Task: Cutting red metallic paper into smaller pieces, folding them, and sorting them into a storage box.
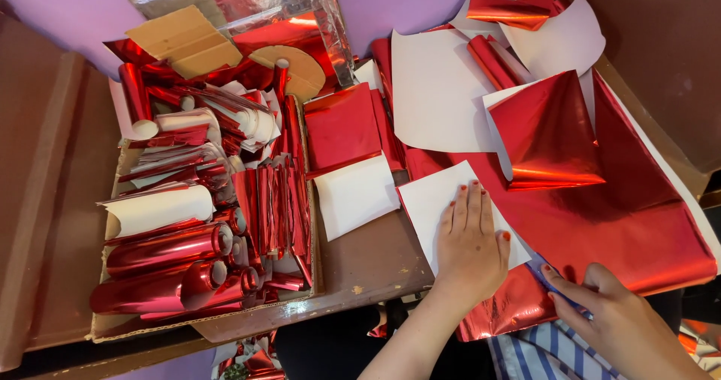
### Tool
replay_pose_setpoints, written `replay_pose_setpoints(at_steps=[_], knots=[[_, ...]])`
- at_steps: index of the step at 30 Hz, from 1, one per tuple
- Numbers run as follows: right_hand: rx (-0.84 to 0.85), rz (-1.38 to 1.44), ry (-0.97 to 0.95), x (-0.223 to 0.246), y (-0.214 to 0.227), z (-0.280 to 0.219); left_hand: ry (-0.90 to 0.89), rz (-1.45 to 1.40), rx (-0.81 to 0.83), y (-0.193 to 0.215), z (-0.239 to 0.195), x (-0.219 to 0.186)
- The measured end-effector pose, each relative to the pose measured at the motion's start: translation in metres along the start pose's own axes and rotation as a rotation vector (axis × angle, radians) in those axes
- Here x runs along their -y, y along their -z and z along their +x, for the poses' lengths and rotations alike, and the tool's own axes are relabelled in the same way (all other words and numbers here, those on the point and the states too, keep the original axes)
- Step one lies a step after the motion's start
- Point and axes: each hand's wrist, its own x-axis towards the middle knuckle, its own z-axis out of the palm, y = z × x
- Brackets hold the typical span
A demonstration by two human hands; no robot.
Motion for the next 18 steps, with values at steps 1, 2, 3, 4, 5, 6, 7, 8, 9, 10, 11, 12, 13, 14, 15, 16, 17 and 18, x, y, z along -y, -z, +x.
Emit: replay_pose_setpoints(at_steps=[1, 2, 3, 4, 5, 6, 7, 8, 9, 10, 11, 12, 13, 14, 15, 16, 17, 18], knots=[[-0.023, -0.004, 0.014, -0.001, -0.001, 0.000, 0.008, 0.018, 0.028, -0.001, 0.000, 0.000], [-0.021, -0.005, 0.014, -0.002, -0.001, 0.001, 0.009, 0.017, 0.029, -0.002, 0.000, 0.001], [0.004, -0.002, 0.001, -0.004, -0.002, 0.002, 0.009, 0.025, 0.031, -0.002, 0.001, 0.001], [0.030, 0.001, -0.013, -0.005, -0.003, 0.003, 0.009, 0.033, 0.034, -0.002, 0.000, 0.001], [0.032, 0.002, -0.014, -0.010, 0.001, 0.005, 0.010, 0.032, 0.036, -0.001, 0.000, 0.000], [0.110, 0.053, -0.037, -0.014, 0.003, 0.009, 0.005, 0.016, 0.020, 0.000, 0.000, 0.000], [0.189, 0.104, -0.061, -0.018, 0.006, 0.012, -0.001, -0.001, 0.003, 0.002, 0.000, 0.000], [0.189, 0.105, -0.059, -0.025, 0.006, 0.013, 0.000, 0.001, 0.003, 0.002, 0.000, 0.000], [0.189, 0.166, -0.021, -0.031, 0.006, 0.014, 0.002, 0.000, 0.013, 0.003, 0.001, 0.000], [0.193, 0.225, 0.017, -0.038, 0.007, 0.015, 0.008, -0.004, 0.024, 0.003, 0.001, 0.000], [0.198, 0.224, 0.020, -0.037, 0.006, 0.014, 0.013, -0.006, 0.025, 0.003, 0.002, 0.001], [0.108, 0.200, 0.036, -0.036, 0.005, 0.011, 0.013, 0.000, 0.053, 0.002, 0.002, 0.002], [0.019, 0.177, 0.052, -0.036, 0.004, 0.009, 0.013, 0.005, 0.080, 0.001, 0.002, 0.002], [0.023, 0.176, 0.048, -0.035, 0.010, 0.012, 0.013, 0.001, 0.084, 0.001, 0.002, 0.002], [0.008, 0.106, 0.076, -0.034, 0.015, 0.016, 0.014, -0.013, 0.087, 0.002, 0.002, 0.002], [-0.012, 0.040, 0.102, -0.032, 0.020, 0.020, 0.012, -0.023, 0.090, 0.003, 0.003, 0.003], [-0.011, 0.042, 0.098, -0.036, 0.018, 0.020, 0.009, -0.024, 0.094, 0.004, 0.003, 0.002], [0.023, 0.150, 0.067, -0.040, 0.016, 0.021, 0.010, -0.041, 0.094, 0.006, 0.004, 0.002]])
